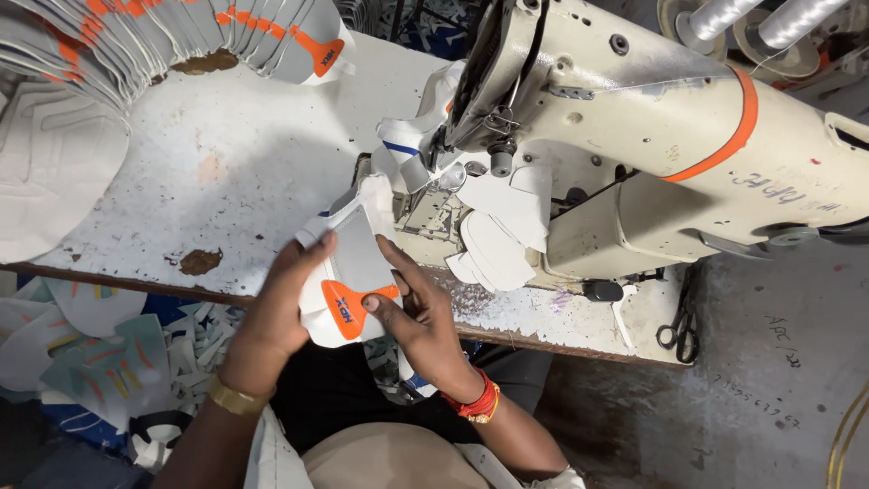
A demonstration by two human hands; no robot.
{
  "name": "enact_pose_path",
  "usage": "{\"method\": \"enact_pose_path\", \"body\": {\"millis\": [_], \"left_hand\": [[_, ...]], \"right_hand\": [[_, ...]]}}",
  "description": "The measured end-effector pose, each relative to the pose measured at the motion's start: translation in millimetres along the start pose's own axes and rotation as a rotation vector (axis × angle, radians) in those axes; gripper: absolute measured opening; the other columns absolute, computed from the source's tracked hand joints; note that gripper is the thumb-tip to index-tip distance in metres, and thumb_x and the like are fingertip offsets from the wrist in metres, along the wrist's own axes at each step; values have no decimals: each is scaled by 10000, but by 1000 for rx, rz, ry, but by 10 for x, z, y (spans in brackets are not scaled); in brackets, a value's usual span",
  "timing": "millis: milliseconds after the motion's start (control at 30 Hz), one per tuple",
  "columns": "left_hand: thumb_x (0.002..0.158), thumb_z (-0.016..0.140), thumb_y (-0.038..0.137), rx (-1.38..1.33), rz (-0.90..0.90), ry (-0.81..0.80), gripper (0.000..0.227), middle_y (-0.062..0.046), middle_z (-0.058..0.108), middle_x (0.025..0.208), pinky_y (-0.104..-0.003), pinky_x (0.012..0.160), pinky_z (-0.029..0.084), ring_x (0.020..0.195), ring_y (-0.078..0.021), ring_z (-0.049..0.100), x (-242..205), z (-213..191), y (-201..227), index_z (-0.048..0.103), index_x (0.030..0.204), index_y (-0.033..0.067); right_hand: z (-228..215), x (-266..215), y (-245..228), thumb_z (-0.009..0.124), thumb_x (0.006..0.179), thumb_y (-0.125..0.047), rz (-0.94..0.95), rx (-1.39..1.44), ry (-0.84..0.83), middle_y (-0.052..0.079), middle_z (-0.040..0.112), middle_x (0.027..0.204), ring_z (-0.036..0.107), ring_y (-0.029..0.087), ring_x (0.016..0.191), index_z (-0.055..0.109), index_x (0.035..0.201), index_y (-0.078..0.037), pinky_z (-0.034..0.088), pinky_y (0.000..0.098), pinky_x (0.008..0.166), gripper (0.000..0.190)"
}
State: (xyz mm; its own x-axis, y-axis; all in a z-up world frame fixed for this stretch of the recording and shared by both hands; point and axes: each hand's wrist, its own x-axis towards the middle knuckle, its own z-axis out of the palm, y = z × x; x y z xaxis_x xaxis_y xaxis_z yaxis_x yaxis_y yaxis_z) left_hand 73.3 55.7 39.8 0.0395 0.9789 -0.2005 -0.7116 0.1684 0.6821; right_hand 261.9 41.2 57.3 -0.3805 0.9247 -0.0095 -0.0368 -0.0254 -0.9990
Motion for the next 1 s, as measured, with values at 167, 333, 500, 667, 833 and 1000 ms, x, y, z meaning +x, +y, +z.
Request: {"method": "enact_pose_path", "body": {"millis": [167, 333, 500, 667, 833, 1000], "left_hand": [[925, 723, 123, -9, -19, -36, 413, -114, 707, 1113, -338, 870, 545, 1004, -179, 677, 211, 187, 72, 609, 1279, -56], [885, 733, 84, 156, 178, -17, 423, -112, 699, 1133, -330, 878, 558, 1024, -183, 686, 644, 389, -348, 588, 1265, -30], [928, 712, 106, 274, 269, 13, 390, -98, 692, 1165, -311, 911, 547, 1060, -157, 667, 897, 438, -581, 585, 1269, -34], [946, 700, 101, 282, 292, -30, 397, -93, 677, 1190, -306, 933, 534, 1083, -151, 647, 1059, 376, -549, 573, 1295, -39], [906, 715, 103, 308, 181, -161, 485, -88, 663, 1209, -309, 932, 550, 1100, -154, 644, 1339, 249, -360, 525, 1338, -6], [893, 732, 131, 390, 58, -226, 498, -99, 688, 1182, -315, 905, 561, 1090, -169, 662, 1606, 136, -261, 541, 1334, -1]], "right_hand": [[-82, -25, -71, 691, 951, -34, 50, 1, 61, 41, 723, 1038, 557, 28, 805, 388, 1593, -12, 445, 183, 677, 711], [-358, 143, -58, 649, 900, 34, 87, 92, 210, 82, 751, 1151, 703, 99, 1053, 383, 1553, -3, 556, 254, 953, 706], [-697, 326, 176, 645, 938, 72, 60, 233, 153, 156, 738, 1134, 677, 167, 1040, 387, 1588, 37, 525, 317, 942, 700], [-605, 423, 164, 624, 917, 80, 48, 274, 174, 131, 737, 1156, 683, 143, 1078, 379, 1561, 41, 532, 296, 972, 690], [-425, 497, 301, 611, 965, 68, -48, 190, 276, 140, 724, 1118, 662, 134, 965, 375, 1600, 25, 528, 267, 853, 679], [-222, 564, 379, 617, 992, 40, -77, 153, 369, 111, 657, 1098, 601, 112, 923, 337, 1642, 1, 510, 256, 801, 708]]}}
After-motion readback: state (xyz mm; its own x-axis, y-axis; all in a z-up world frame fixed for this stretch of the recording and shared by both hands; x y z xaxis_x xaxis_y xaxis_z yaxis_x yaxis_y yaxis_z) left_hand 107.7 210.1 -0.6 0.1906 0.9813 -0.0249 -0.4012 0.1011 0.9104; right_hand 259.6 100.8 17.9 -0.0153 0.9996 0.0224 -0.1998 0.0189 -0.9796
